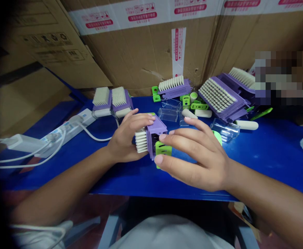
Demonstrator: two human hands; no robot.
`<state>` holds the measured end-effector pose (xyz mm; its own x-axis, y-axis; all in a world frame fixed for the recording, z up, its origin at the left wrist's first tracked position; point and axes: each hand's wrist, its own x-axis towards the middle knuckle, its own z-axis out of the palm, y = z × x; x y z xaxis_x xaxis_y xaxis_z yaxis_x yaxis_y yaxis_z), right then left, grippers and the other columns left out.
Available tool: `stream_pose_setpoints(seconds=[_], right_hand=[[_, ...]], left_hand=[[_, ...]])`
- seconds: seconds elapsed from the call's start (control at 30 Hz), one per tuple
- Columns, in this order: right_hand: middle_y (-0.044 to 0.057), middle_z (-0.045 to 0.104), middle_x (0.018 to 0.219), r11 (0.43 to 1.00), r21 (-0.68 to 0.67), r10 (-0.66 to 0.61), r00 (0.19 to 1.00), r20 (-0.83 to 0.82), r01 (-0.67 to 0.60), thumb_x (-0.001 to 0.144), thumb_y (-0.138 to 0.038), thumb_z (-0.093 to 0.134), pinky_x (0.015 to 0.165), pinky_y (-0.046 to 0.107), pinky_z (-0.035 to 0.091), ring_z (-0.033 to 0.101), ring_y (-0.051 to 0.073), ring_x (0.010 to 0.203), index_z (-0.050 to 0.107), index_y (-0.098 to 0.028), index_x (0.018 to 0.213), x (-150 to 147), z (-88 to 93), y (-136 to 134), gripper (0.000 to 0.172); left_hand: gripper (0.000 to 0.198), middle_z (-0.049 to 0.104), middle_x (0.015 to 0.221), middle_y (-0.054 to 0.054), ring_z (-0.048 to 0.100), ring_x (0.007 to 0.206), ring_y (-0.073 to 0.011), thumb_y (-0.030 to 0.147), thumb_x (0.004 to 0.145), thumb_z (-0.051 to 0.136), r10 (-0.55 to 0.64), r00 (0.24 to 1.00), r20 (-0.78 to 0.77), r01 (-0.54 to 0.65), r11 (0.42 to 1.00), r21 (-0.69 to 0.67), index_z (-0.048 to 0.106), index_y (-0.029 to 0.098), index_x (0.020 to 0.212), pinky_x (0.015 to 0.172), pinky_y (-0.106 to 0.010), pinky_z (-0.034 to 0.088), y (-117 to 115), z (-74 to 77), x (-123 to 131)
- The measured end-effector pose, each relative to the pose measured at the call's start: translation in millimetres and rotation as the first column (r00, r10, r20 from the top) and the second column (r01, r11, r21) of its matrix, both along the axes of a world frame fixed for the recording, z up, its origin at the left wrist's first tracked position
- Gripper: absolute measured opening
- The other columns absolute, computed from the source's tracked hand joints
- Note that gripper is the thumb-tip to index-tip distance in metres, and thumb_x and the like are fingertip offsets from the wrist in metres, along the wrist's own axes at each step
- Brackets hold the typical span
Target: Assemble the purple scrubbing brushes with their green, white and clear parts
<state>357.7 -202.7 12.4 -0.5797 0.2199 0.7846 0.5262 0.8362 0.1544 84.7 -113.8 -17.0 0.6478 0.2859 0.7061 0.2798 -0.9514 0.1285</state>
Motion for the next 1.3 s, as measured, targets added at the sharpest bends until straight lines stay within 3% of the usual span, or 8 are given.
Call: stream_pose_setpoints(seconds=[0.13, 0.37, 0.67, 1.03, 1.3], right_hand=[[0.006, 0.085, 0.127, 1.0, -0.004, 0.002, 1.0, 0.0, -0.002, 0.095, -0.023, 0.087, 0.116, 0.054, 0.065, 0.083, 0.023, 0.113, 0.074, -0.028, 0.114, 0.4, -0.1, 0.3, 0.023], [0.011, 0.084, 0.127, 1.0, -0.017, 0.021, 1.0, 0.001, -0.021, 0.093, -0.02, 0.088, 0.123, 0.053, 0.058, 0.081, 0.024, 0.115, 0.073, -0.023, 0.118, -0.8, -0.5, -0.3, 0.029], [0.006, 0.082, 0.128, 0.999, -0.043, -0.011, 0.999, -0.049, 0.009, 0.098, -0.024, 0.083, 0.125, 0.052, 0.056, 0.08, 0.022, 0.116, 0.074, -0.027, 0.119, -5.4, -5.8, -0.5, 0.023], [0.01, 0.083, 0.128, 1.0, -0.029, 0.006, 1.0, 0.0, -0.006, 0.093, -0.024, 0.089, 0.124, 0.054, 0.057, 0.08, 0.024, 0.115, 0.073, -0.023, 0.125, -2.3, -4.5, 2.9, 0.036], [0.008, 0.083, 0.13, 0.999, -0.036, -0.009, 1.0, -0.009, 0.008, 0.094, -0.025, 0.089, 0.123, 0.054, 0.057, 0.08, 0.023, 0.115, 0.074, -0.025, 0.125, -2.8, -4.9, 2.7, 0.035]], left_hand=[[0.064, 0.076, 0.144, -0.013, 0.074, 0.138, -0.0302, 0.027, 0.091, 0.075, 0.014, 1.0, -0.022, -0.015, 1.0, -0.012, 0.046, 0.026, 0.148, 0.133, -0.056, 0.04, -0.4, -0.1, -0.4], [0.063, 0.076, 0.143, -0.013, 0.075, 0.137, -0.0298, 0.028, 0.091, 0.075, -0.006, 1.0, -0.006, 0.006, 1.0, -0.006, 0.047, 0.025, 0.148, 0.132, -0.054, 0.04, -0.5, 0.4, -0.1], [0.063, 0.076, 0.144, -0.013, 0.075, 0.136, -0.0295, 0.029, 0.092, 0.074, 0.003, 1.0, -0.019, -0.003, 1.0, -0.011, 0.047, 0.026, 0.149, 0.132, -0.055, 0.039, -0.7, 0.0, 0.2], [0.064, 0.076, 0.144, -0.013, 0.075, 0.135, -0.0296, 0.034, 0.094, 0.074, 0.005, 0.999, -0.044, -0.005, 1.0, 0.004, 0.046, 0.026, 0.152, 0.133, -0.055, 0.038, -0.9, -0.9, 1.0], [0.062, 0.077, 0.143, -0.013, 0.075, 0.134, -0.0294, 0.034, 0.095, 0.074, -0.004, 1.0, -0.028, 0.005, 1.0, 0.012, 0.047, 0.025, 0.15, 0.133, -0.054, 0.039, -0.8, -0.8, 1.1]])
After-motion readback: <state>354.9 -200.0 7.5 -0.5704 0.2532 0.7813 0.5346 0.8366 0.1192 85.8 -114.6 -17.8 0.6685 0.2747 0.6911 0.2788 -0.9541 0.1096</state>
